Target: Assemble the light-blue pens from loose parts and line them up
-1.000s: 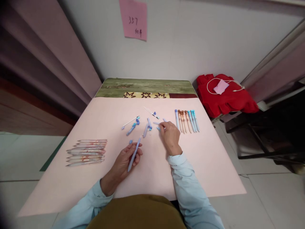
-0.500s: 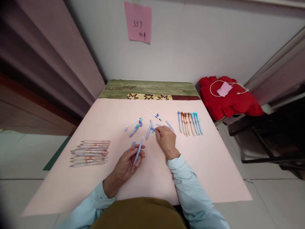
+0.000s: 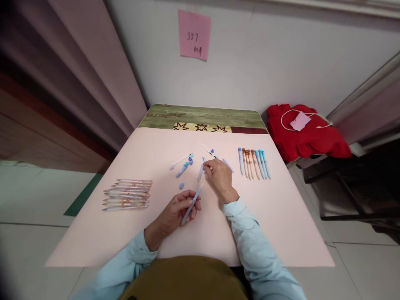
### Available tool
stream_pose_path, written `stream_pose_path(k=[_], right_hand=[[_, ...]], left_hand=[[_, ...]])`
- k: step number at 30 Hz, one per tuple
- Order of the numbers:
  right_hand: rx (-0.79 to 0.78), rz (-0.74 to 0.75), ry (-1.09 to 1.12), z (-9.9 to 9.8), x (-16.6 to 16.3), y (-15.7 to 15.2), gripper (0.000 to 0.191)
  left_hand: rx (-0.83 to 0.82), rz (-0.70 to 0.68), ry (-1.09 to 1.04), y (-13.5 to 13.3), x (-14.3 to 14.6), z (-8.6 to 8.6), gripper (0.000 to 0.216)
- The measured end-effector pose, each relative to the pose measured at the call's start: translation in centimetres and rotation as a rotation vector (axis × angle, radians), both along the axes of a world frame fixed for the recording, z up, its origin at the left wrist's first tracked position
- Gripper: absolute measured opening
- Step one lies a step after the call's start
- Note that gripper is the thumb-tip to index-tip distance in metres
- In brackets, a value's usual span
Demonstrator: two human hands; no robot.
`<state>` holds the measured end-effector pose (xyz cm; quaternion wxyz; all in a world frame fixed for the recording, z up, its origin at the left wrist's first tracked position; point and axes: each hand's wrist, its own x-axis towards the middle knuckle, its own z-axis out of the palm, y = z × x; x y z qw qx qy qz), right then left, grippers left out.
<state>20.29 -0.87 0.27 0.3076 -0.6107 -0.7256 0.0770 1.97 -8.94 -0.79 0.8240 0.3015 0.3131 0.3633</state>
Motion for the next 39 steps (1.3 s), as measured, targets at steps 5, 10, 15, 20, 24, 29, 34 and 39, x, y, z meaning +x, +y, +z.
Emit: stream_pose_path(k=[5, 10, 15, 20, 24, 29, 34, 39], right_hand=[[-0.031, 0.234, -0.044, -0.7, -2.3, 0.6, 0.016], [-0.022, 0.422, -0.113, -0.4, -6.8, 3.2, 0.021], [-0.065, 0.481, -0.311, -0.1, -10.5, 4.6, 0.018], [-0.073, 0.437, -0.348, -0.2, -11.1, 4.2, 0.018], [-0.036, 0.25, -0.026, 0.2, -8.6, 2.6, 0.015], [-0.083, -0.027, 0.814, 0.0, -3.1, -0.6, 0.022], [-0.351, -0.045, 1.367, -0.4, -1.4, -2.8, 0.034], [-0.456, -0.019, 1.517, -0.5, -2.7, -3.6, 0.031]], left_hand=[[-0.03, -0.016, -0.094, -0.1, -0.4, 0.1, 0.015], [-0.028, -0.002, -0.231, 0.0, -1.3, 0.2, 0.017], [-0.015, -0.025, -0.29, -0.1, -1.8, 0.2, 0.019], [-0.019, -0.058, -0.279, -0.1, -1.7, 0.2, 0.019], [-0.03, -0.008, -0.215, 0.0, -1.6, 0.2, 0.019], [-0.035, 0.115, -0.109, 0.3, -0.9, 0.4, 0.02], [-0.005, 0.094, -0.03, 0.4, -0.1, 0.2, 0.023], [0.003, 0.089, -0.001, 0.4, 0.0, 0.0, 0.025]])
